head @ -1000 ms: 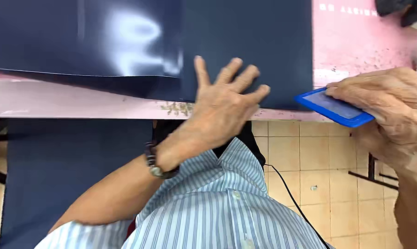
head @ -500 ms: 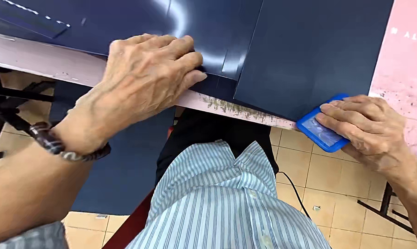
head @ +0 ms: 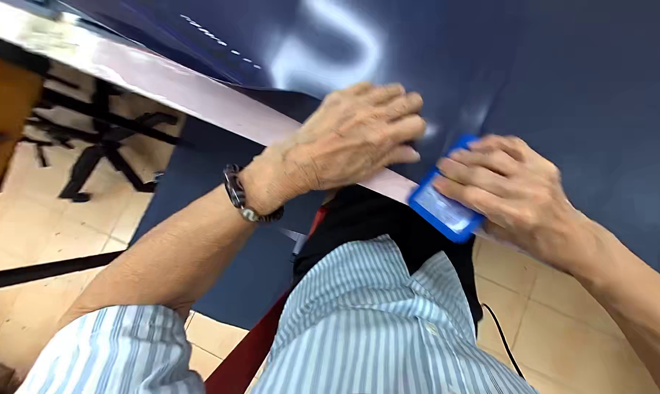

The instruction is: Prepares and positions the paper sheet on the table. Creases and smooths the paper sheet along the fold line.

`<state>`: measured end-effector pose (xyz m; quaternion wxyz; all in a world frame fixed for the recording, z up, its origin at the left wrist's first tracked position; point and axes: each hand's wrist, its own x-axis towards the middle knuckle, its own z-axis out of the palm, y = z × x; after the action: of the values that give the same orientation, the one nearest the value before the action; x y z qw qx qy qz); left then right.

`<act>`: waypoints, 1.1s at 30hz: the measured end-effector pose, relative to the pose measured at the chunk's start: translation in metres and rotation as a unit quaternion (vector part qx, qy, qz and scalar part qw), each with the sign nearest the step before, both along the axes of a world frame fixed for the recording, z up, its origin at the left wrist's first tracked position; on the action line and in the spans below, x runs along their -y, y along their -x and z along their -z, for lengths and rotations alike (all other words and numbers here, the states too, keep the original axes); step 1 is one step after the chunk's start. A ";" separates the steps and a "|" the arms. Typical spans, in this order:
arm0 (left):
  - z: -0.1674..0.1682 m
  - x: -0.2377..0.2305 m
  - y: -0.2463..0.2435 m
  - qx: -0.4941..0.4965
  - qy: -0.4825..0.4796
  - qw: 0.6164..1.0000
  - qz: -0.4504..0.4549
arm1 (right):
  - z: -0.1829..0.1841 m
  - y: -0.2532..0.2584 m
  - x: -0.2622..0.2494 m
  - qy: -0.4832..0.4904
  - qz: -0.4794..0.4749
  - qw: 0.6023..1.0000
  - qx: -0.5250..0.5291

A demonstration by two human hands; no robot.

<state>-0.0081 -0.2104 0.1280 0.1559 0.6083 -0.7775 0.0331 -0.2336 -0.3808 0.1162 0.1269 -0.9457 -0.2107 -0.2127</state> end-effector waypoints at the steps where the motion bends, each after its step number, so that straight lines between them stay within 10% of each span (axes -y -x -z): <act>1: -0.009 -0.010 -0.004 0.012 -0.010 1.000 0.001 | 0.002 0.008 0.003 0.004 0.006 1.000 -0.001; 13: -0.007 -0.039 -0.120 0.104 -0.043 0.988 -0.110 | -0.005 0.033 0.005 0.047 0.056 0.996 -0.044; 28: 0.002 -0.027 -0.149 -0.407 0.055 0.911 -0.044 | -0.008 -0.193 -0.056 0.062 -0.080 0.995 0.020; 33: 0.000 -0.034 -0.153 -0.576 0.069 0.809 -0.091 | -0.037 -0.219 -0.059 0.126 -0.123 0.984 -0.027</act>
<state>0.1449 -0.1761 0.1279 0.6130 0.5712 -0.4818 -0.2563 -0.0143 -0.3223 0.1529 0.0375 -0.9265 -0.3466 -0.1415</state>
